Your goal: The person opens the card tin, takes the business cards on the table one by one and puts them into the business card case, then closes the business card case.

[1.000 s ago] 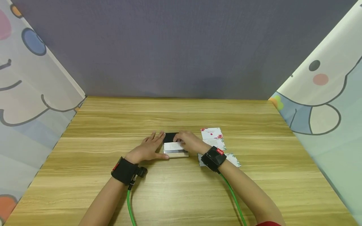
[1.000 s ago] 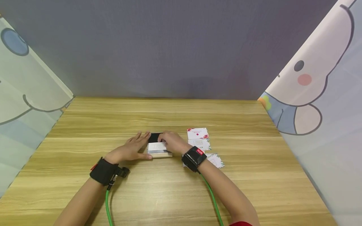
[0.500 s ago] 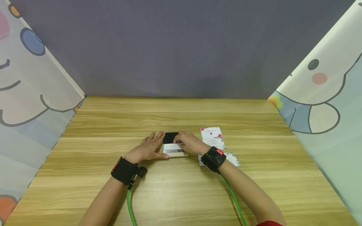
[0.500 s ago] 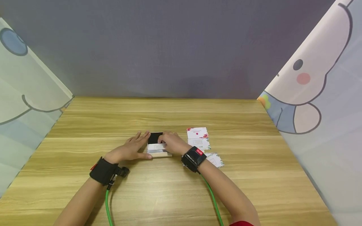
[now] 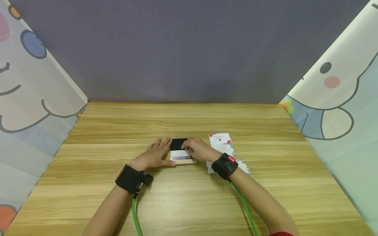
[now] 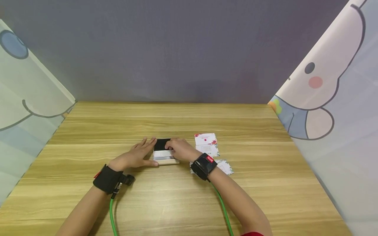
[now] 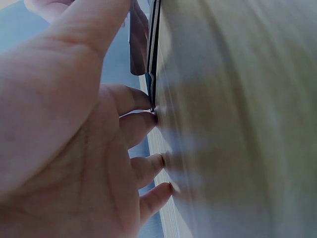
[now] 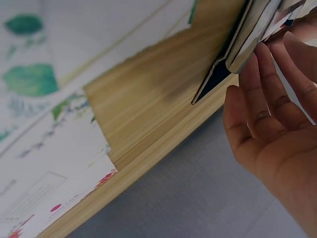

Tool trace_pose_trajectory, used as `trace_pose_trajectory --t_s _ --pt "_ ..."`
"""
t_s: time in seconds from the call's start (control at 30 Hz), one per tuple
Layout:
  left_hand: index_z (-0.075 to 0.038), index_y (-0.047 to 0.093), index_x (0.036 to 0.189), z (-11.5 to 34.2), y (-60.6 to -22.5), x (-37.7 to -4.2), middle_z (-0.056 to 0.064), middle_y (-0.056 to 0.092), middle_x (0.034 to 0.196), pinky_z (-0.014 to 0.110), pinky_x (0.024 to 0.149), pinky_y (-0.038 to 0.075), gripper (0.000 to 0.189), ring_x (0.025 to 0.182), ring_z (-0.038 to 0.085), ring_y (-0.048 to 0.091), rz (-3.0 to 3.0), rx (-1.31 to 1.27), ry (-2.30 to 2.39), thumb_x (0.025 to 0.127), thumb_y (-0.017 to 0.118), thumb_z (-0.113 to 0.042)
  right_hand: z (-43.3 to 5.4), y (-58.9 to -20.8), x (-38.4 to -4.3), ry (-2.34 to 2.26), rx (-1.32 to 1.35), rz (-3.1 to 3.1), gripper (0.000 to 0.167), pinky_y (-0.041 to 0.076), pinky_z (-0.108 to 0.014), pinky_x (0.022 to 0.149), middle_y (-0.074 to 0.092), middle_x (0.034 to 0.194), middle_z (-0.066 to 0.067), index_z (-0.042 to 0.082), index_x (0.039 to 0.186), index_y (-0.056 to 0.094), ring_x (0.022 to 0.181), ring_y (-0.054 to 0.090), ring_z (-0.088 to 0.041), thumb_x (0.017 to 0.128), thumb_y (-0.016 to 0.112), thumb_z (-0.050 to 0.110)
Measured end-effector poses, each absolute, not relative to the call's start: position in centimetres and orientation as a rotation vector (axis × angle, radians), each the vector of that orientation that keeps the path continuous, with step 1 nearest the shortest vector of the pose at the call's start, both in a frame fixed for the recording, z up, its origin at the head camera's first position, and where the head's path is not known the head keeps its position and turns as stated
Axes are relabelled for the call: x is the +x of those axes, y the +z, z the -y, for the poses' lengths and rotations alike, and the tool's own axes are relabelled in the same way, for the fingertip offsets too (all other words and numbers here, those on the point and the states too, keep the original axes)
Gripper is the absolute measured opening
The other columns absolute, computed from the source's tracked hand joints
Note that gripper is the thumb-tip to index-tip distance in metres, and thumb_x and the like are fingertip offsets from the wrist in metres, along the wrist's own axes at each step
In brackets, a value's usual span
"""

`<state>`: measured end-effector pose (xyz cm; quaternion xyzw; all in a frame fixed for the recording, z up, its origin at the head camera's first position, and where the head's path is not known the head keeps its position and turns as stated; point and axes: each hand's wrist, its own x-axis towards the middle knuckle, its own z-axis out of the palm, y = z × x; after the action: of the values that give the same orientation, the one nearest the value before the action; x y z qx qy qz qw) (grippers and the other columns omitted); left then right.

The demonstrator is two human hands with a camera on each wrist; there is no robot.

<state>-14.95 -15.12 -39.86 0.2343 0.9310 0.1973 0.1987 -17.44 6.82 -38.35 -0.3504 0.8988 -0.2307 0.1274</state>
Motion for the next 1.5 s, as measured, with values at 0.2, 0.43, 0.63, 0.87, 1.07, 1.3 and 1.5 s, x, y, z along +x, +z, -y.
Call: trace_pose_trajectory --t_s 0.2,0.43,0.63,0.87,1.07,1.3,1.5 --pt "-0.006 0.009 0.148 15.1 -39.9 -15.0 0.013 0.005 0.154 0.06 0.109 0.01 0.096 0.14 0.04 0.001 -2.613 0.659 0.544 0.081 0.058 -0.055 -7.7 -37.8 -17.6 -0.72 -0.944 -2.638 0.028 0.05 -0.029 0.079 0.064 0.102 -0.012 0.0 0.112 0.061 0.093 0.059 -0.02 0.086 0.055 -0.007" --pt "-0.006 0.009 0.148 15.1 -40.0 -15.0 0.013 0.004 0.154 0.06 0.11 0.009 0.096 0.14 0.04 0.0 -2.609 0.661 0.537 0.081 0.058 -0.055 -9.9 -37.7 -17.8 -0.763 -0.919 -2.661 0.029 0.051 -0.03 0.077 0.065 0.102 -0.013 -0.002 0.112 0.061 0.091 0.061 -0.021 0.085 0.05 -0.008" --pt "-0.006 0.007 0.148 15.1 -39.9 -14.9 0.012 0.002 0.154 0.059 0.11 0.006 0.096 0.14 0.039 -0.002 -2.596 0.656 0.56 0.082 0.058 -0.054 -12.4 -38.0 -17.5 -0.765 -0.912 -2.706 0.028 0.05 -0.03 0.077 0.065 0.098 -0.012 -0.002 0.11 0.061 0.088 0.06 -0.022 0.084 0.055 -0.009" --pt "-0.006 0.007 0.148 15.1 -39.9 -15.0 0.013 0.002 0.154 0.059 0.11 0.006 0.096 0.14 0.039 -0.002 -2.595 0.655 0.56 0.082 0.058 -0.053 -15.6 -38.0 -16.6 -0.763 -0.847 -2.758 0.024 0.05 -0.035 0.076 0.064 0.099 -0.013 -0.003 0.107 0.062 0.086 0.059 -0.022 0.084 0.059 -0.004" --pt "-0.005 0.007 0.148 15.1 -39.9 -14.9 0.013 0.003 0.154 0.059 0.11 0.007 0.096 0.14 0.04 -0.002 -2.599 0.664 0.557 0.082 0.058 -0.054 -18.2 -38.0 -15.5 -0.762 -0.719 -2.751 0.022 0.05 -0.039 0.077 0.063 0.096 -0.012 -0.002 0.103 0.063 0.087 0.058 -0.024 0.081 0.064 -0.001" --pt "-0.006 0.006 0.148 15.1 -40.0 -15.0 0.013 0.003 0.154 0.058 0.111 0.006 0.096 0.14 0.04 -0.002 -2.6 0.672 0.555 0.082 0.057 -0.054 -20.7 -37.9 -14.6 -0.717 -0.684 -2.718 0.022 0.048 -0.035 0.076 0.061 0.095 -0.01 0.0 0.097 0.063 0.088 0.057 -0.024 0.076 0.069 0.001" --pt "-0.005 0.006 0.148 15.2 -40.0 -15.0 0.014 0.002 0.154 0.059 0.11 0.006 0.096 0.14 0.04 -0.002 -2.601 0.672 0.556 0.082 0.057 -0.054 -22.1 -37.5 -14.2 -0.6 -0.709 -2.645 0.035 0.043 -0.035 0.079 0.056 0.099 -0.007 0.004 0.1 0.062 0.092 0.051 -0.023 0.069 0.078 0.013"
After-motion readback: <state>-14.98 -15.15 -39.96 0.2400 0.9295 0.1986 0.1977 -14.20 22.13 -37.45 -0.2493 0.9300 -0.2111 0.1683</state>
